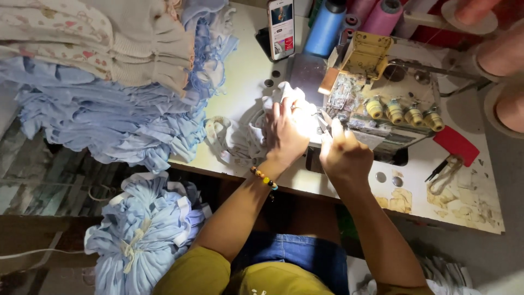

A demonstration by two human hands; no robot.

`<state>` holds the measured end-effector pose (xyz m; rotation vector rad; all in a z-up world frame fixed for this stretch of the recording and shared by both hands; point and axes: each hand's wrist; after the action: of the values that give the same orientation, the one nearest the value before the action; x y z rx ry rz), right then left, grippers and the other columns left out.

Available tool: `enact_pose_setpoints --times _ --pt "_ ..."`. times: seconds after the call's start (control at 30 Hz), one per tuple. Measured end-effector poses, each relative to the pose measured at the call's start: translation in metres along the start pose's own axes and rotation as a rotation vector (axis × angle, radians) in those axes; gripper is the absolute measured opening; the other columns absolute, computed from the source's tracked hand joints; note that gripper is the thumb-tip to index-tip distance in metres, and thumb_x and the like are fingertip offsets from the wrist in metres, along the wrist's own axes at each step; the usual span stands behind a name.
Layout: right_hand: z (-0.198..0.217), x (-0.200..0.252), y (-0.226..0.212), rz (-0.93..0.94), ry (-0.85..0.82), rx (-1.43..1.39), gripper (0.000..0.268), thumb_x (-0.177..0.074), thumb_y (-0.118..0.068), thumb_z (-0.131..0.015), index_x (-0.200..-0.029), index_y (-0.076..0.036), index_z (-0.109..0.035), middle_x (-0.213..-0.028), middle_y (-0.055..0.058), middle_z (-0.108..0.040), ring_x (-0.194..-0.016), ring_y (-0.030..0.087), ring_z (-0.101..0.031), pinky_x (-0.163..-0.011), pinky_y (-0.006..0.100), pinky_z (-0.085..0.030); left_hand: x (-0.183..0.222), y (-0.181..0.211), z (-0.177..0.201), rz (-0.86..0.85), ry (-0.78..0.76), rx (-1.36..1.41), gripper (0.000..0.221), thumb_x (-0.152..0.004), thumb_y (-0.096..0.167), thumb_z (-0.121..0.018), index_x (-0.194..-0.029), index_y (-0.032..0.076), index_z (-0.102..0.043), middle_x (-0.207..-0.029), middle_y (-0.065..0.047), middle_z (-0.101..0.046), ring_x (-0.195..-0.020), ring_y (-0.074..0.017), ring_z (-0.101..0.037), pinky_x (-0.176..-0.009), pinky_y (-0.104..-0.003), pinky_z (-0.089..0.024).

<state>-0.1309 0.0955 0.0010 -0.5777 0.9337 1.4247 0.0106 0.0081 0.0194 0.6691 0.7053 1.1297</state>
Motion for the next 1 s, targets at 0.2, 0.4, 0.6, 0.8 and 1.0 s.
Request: enact_pose_setpoints --times 0.2,0.4,0.6,0.8,1.0 --pt "-0.001 -0.008 -0.003 0.238 0.253 0.084 0.033 -0.081 -0.007 -0.07 -0.112 0.002 -0.066 -0.097 0.01 -0.048 -0.051 0.017 -0.05 -0.048 0.029 -0.047 0.0 -0.01 -0.009 -0.071 -0.001 -0.039 0.042 -0.089 0.014 -0.056 -0.131 0.01 -0.052 -0.122 -0.018 -0.059 -0.111 -0.0367 -0.06 -0.091 -0.051 -0.048" --pt "0.012 -0.004 -0.001 0.141 0.141 -0.073 0.031 -0.085 -0.009 -0.075 -0.113 -0.003 -0.064 -0.074 0.003 -0.049 -0.043 0.022 -0.051 -0.042 0.032 -0.045 -0.001 -0.031 -0.025 -0.163 -0.002 -0.123 0.041 -0.089 0.014 -0.058 -0.129 0.006 -0.056 -0.127 -0.018 -0.058 -0.114 -0.037 -0.057 -0.091 -0.052 -0.049" --pt "0.059 0.005 -0.01 -0.365 -0.259 -0.309 0.036 -0.088 -0.028 -0.084 -0.116 -0.008 -0.076 -0.067 0.014 -0.069 -0.064 0.036 -0.072 -0.058 0.045 -0.055 0.017 -0.045 -0.045 -0.432 0.284 -0.206 0.031 -0.09 0.028 -0.064 -0.106 0.002 -0.071 -0.115 -0.02 -0.062 -0.097 -0.0372 -0.059 -0.079 -0.048 -0.047" --pt "0.064 0.03 -0.023 -0.507 -0.293 -0.46 0.039 -0.09 -0.032 -0.083 -0.121 -0.01 -0.075 -0.073 0.014 -0.071 -0.071 0.034 -0.073 -0.064 0.042 -0.056 0.033 -0.053 -0.042 -0.462 0.328 -0.165 0.025 -0.088 0.034 -0.072 -0.099 0.012 -0.07 -0.103 -0.011 -0.061 -0.093 -0.0307 -0.055 -0.077 -0.043 -0.042" --pt "0.048 0.042 -0.027 -0.481 -0.185 -0.459 0.039 -0.088 -0.033 -0.086 -0.121 -0.012 -0.078 -0.071 0.008 -0.069 -0.065 0.028 -0.071 -0.06 0.037 -0.057 0.038 -0.049 -0.028 -0.519 0.339 -0.153 0.019 -0.087 0.033 -0.075 -0.093 0.017 -0.068 -0.093 -0.004 -0.056 -0.089 -0.0273 -0.056 -0.075 -0.041 -0.044"
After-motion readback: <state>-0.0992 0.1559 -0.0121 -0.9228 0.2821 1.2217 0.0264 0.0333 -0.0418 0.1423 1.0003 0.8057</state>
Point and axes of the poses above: each hand's wrist, its own x-axis away from the middle knuckle, its own z-axis out of the back of the hand, y = z × x
